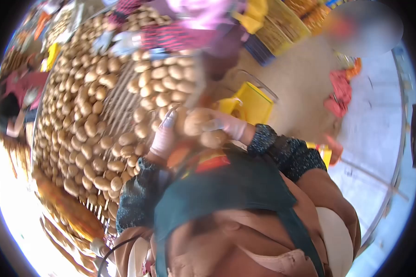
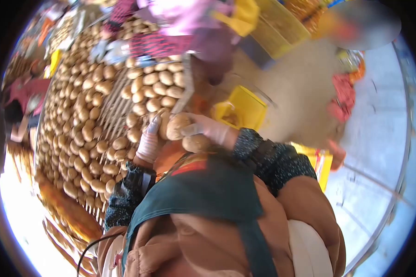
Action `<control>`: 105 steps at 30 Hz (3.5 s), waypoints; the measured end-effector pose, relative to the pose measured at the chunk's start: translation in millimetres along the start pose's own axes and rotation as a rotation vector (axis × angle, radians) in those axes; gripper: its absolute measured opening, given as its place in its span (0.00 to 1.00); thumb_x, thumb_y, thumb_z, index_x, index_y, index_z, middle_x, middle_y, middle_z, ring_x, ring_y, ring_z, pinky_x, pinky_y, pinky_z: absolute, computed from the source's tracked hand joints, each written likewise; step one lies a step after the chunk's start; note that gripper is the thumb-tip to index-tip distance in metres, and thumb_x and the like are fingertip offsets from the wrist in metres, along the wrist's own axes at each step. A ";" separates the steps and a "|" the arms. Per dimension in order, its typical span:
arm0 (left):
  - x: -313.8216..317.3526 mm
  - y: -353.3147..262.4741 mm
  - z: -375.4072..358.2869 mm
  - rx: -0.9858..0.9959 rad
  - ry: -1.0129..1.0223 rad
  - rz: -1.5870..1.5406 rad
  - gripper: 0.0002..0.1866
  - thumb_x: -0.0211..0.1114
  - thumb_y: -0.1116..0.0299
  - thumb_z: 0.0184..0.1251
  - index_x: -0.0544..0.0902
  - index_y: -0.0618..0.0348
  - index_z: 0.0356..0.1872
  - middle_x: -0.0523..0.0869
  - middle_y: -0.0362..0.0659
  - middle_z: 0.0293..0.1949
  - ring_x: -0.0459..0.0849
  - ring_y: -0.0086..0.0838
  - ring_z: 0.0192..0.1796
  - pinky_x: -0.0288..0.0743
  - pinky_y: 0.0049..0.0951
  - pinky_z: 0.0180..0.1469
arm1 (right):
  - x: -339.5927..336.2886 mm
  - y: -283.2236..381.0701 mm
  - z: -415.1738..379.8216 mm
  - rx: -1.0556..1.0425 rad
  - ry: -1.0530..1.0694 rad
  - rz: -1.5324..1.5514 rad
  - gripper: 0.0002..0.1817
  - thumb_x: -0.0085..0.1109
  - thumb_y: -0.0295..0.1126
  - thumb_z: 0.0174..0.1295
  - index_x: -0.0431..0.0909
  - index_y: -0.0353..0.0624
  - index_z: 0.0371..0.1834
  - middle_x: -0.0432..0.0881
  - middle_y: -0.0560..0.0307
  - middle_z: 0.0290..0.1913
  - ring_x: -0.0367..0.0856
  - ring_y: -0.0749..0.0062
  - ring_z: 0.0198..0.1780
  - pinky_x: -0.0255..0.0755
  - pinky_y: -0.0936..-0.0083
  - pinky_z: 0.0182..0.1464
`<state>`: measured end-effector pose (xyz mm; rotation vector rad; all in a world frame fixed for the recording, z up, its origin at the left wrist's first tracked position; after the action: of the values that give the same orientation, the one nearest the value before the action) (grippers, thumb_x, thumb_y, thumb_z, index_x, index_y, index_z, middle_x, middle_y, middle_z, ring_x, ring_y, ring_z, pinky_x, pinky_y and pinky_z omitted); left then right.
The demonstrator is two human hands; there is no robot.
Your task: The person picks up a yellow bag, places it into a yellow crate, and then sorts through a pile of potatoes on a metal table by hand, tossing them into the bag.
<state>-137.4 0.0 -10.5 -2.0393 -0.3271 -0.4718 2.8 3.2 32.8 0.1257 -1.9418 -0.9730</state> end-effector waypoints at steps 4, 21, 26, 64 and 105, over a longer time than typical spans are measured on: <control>48.0 26.9 -14.3 -0.148 0.100 0.121 0.30 0.56 0.54 0.80 0.68 0.63 0.74 0.79 0.47 0.62 0.78 0.35 0.64 0.73 0.37 0.68 | -20.5 -28.0 -44.9 0.033 -0.058 0.162 0.36 0.73 0.42 0.58 0.72 0.36 0.67 0.82 0.54 0.55 0.83 0.70 0.55 0.79 0.70 0.58; 30.9 37.8 -9.1 -0.222 -0.128 0.203 0.22 0.62 0.63 0.73 0.78 0.59 0.64 0.87 0.43 0.47 0.86 0.30 0.41 0.81 0.32 0.44 | -214.1 -70.1 -199.0 -0.376 -0.821 0.191 0.29 0.69 0.34 0.62 0.72 0.45 0.66 0.78 0.53 0.60 0.79 0.65 0.60 0.78 0.64 0.61; -62.5 -28.1 -39.6 0.106 -0.434 0.160 0.19 0.65 0.65 0.71 0.82 0.60 0.60 0.88 0.42 0.43 0.86 0.26 0.38 0.80 0.26 0.38 | -233.4 -101.7 -180.6 0.012 -1.125 0.486 0.26 0.62 0.39 0.68 0.70 0.49 0.68 0.78 0.53 0.59 0.80 0.62 0.59 0.80 0.57 0.57; -348.4 -239.6 17.2 0.073 -1.108 1.707 0.44 0.67 0.46 0.67 0.63 0.65 0.75 0.73 0.58 0.69 0.72 0.51 0.69 0.69 0.48 0.70 | -23.4 14.6 175.6 -0.515 -0.500 -1.966 0.24 0.63 0.31 0.57 0.79 0.40 0.59 0.78 0.46 0.64 0.71 0.46 0.69 0.64 0.52 0.71; -260.8 -204.8 14.8 0.346 -0.267 -0.240 0.29 0.65 0.55 0.72 0.74 0.61 0.68 0.86 0.52 0.56 0.87 0.36 0.52 0.85 0.40 0.47 | -41.4 49.9 170.7 -0.437 -0.545 -1.874 0.21 0.61 0.30 0.57 0.80 0.40 0.56 0.80 0.47 0.62 0.73 0.45 0.67 0.65 0.53 0.71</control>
<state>-451.4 102.8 21.0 -1.7299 -0.7684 -0.2629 -91.8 154.5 -5.8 1.7635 -1.5623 -2.7383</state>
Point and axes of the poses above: each hand's wrist, its own z-axis towards the middle knuckle, its own x-axis out of the palm, y = z × x, the point moved 9 cm from there along z, towards the middle knuckle
